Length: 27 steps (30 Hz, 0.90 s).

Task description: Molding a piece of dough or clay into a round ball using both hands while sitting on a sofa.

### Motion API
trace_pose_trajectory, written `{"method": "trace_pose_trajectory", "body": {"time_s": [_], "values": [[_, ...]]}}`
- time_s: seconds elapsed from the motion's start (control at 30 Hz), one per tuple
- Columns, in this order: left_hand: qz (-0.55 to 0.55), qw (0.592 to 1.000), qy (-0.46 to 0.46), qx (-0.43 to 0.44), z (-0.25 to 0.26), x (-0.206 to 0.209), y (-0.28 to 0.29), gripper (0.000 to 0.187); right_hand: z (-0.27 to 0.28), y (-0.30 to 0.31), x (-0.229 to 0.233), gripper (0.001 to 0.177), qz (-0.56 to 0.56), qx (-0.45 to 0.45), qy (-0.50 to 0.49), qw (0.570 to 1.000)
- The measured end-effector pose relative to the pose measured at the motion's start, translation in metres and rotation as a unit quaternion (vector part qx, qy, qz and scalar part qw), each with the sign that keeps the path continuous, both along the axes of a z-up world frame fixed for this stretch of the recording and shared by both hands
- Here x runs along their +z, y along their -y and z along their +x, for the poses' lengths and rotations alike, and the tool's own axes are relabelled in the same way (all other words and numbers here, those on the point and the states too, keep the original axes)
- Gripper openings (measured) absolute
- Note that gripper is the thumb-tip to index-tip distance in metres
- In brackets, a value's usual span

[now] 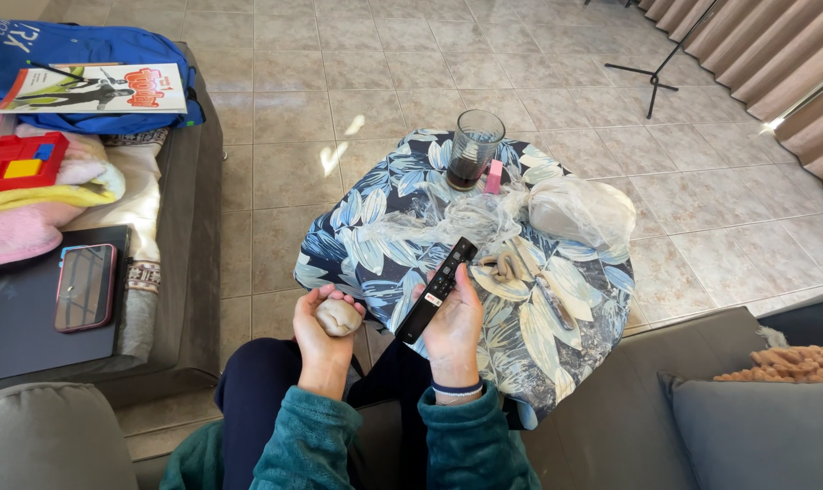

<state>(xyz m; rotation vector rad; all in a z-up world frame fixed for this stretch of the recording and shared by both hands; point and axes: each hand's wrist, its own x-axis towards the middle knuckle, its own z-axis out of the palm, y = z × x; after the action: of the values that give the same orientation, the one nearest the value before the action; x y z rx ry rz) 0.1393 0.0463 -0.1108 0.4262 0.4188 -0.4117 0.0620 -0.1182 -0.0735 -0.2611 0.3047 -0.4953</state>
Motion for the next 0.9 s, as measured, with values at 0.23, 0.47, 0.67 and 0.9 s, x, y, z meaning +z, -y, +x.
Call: {"method": "trace_pose_trajectory", "body": {"time_s": [0.23,0.47,0.67,0.9], "values": [[-0.004,1.0,0.004,-0.002,0.001,-0.002,0.0,0.02,-0.003,-0.006,0.015,0.023,-0.006,-0.008,-0.015,1.0],[0.001,1.0,0.005,-0.001,0.001,-0.002,0.001,0.02,-0.001,-0.004,0.007,0.024,-0.007,-0.012,-0.021,1.0],[0.006,1.0,0.001,-0.003,0.004,-0.007,0.001,0.022,-0.002,-0.002,0.01,0.027,-0.001,-0.002,-0.004,1.0],[0.01,1.0,-0.001,-0.005,0.002,-0.004,0.002,0.022,-0.005,-0.005,0.016,0.03,-0.024,0.006,0.029,0.999]]}}
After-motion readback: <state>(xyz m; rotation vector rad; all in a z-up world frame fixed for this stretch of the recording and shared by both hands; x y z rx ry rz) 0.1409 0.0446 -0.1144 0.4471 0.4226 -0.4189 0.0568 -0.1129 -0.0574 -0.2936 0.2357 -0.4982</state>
